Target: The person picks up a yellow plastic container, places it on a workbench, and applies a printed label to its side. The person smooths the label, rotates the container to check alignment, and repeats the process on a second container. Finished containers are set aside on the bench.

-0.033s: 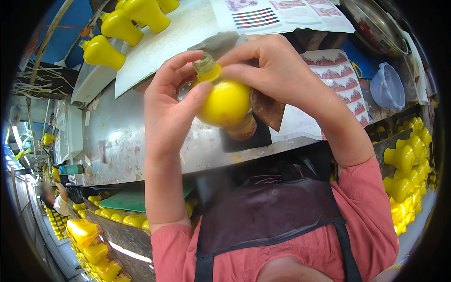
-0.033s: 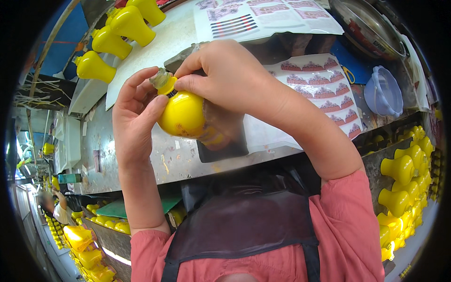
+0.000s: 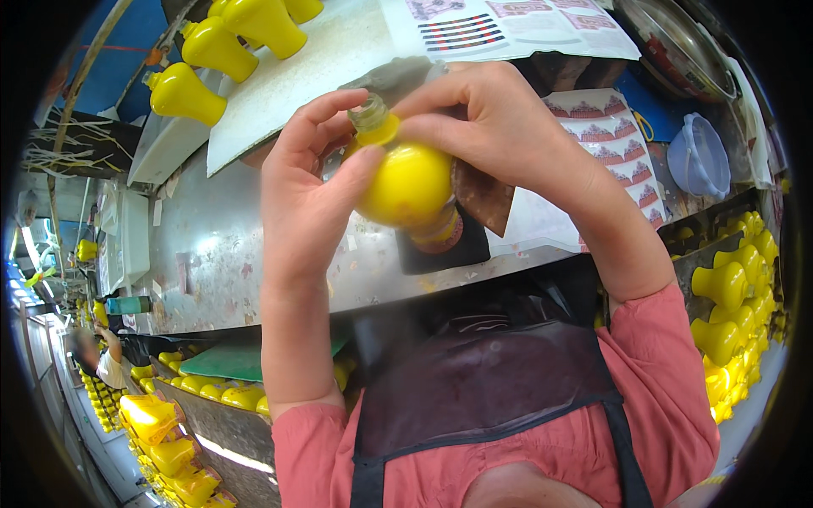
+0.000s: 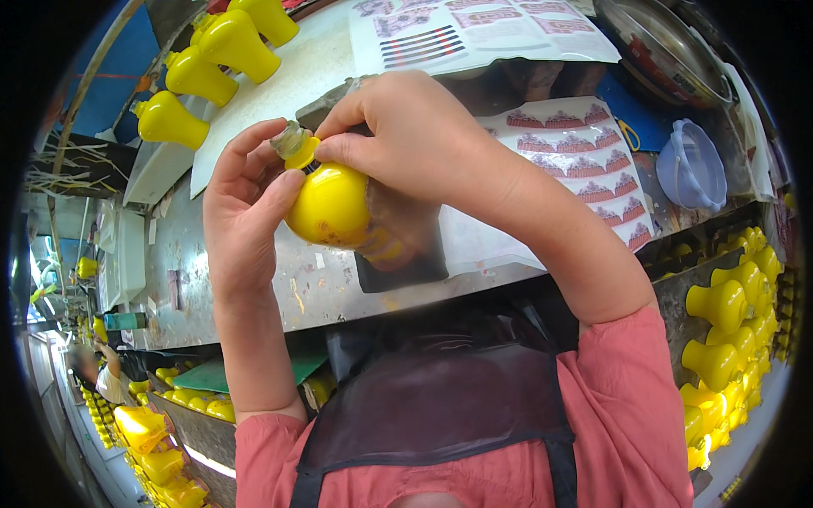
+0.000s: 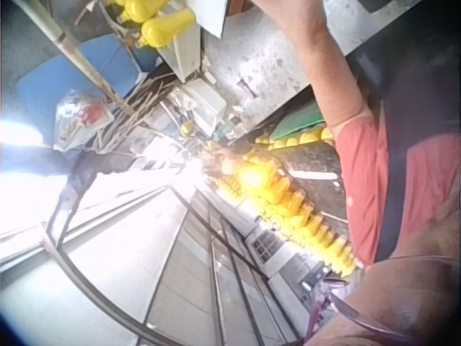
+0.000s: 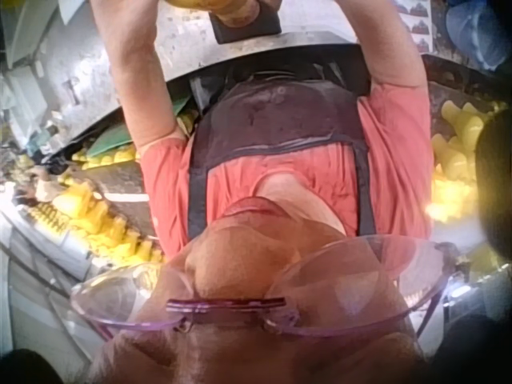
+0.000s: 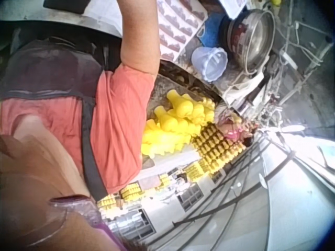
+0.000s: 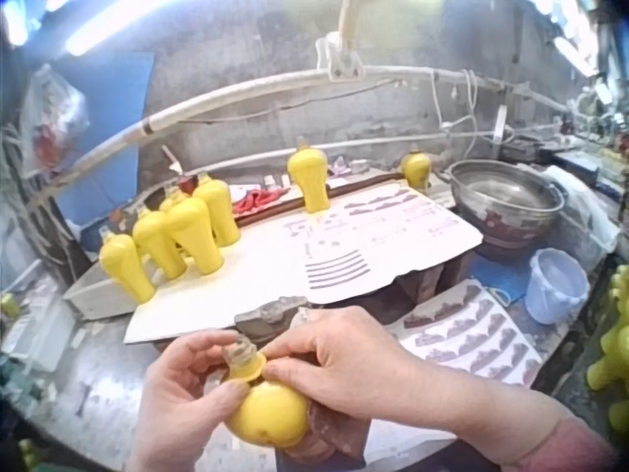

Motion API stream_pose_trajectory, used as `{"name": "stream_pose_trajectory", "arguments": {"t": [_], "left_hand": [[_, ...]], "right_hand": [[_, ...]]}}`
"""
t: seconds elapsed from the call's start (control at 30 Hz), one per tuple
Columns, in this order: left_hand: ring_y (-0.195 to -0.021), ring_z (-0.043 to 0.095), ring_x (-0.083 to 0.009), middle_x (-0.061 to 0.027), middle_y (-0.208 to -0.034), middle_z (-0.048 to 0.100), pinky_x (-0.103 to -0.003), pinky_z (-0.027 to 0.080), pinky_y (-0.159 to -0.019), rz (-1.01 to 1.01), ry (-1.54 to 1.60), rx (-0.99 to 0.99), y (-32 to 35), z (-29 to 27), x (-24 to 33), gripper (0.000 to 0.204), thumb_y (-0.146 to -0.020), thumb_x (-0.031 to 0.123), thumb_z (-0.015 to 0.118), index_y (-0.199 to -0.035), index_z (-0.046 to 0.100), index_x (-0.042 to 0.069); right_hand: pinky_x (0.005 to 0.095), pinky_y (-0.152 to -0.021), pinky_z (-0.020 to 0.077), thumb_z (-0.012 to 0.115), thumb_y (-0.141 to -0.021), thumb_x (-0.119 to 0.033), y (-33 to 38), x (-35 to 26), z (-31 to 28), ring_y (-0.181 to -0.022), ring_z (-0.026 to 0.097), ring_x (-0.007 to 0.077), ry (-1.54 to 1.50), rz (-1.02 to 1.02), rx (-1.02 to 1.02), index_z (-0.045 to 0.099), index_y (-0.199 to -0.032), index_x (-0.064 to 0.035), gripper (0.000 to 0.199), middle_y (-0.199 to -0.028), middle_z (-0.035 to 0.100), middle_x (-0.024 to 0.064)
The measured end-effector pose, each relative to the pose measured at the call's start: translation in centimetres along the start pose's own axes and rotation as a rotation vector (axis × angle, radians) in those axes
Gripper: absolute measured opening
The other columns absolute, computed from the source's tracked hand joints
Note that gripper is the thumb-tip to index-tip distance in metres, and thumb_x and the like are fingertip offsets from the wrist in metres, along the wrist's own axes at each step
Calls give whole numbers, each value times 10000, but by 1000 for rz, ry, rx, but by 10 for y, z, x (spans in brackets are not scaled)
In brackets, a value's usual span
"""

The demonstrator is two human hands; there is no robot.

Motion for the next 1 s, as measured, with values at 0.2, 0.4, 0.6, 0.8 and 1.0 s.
{"name": "stream_pose_trajectory", "arguments": {"t": [0.2,0.4,0.6,0.8,1.0], "left_hand": [[-982,589,-114,-49,-1054,691,-266,480,-908,1,-53,86,-4,5,1,391,-861,6,688,-1244,612,27],[-973,585,-109,-55,-1059,676,-258,485,-893,-8,-34,105,-9,8,-7,412,-860,15,701,-1258,596,28],[-1046,612,-121,-76,-1140,669,-272,503,-938,-74,214,37,-17,1,-20,470,-949,45,656,-1408,554,28],[-1062,633,-130,-96,-1181,683,-281,509,-957,-61,220,-4,-18,-2,-29,480,-976,32,619,-1449,539,27],[-1066,639,-132,-106,-1191,695,-280,507,-963,-57,219,-13,-19,-6,-30,470,-963,38,640,-1428,566,35]], "right_hand": [[252,-685,552,703,-881,-137,-4,2,1,-737,691,102,-2,-28,-29,769,-997,31,214,-826,756,103],[260,-682,552,687,-882,-159,-8,7,1,-728,688,107,43,-28,-32,762,-1000,34,238,-811,751,104],[268,-657,548,674,-891,-247,-21,15,-1,-680,679,113,23,116,-143,759,-976,31,303,-747,727,110],[344,-628,560,727,-822,-346,-26,5,3,-629,705,264,133,68,-70,781,-909,25,384,-716,712,181],[343,-644,561,754,-773,-354,-28,17,4,-630,695,285,-65,231,-159,782,-922,23,406,-735,711,200]]}}
Point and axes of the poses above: each hand's wrist, its own y-axis away from the middle knuckle, its own z-axis out of the palm, x = y × z, the point moved 7 cm from there along -y, towards the middle knuckle
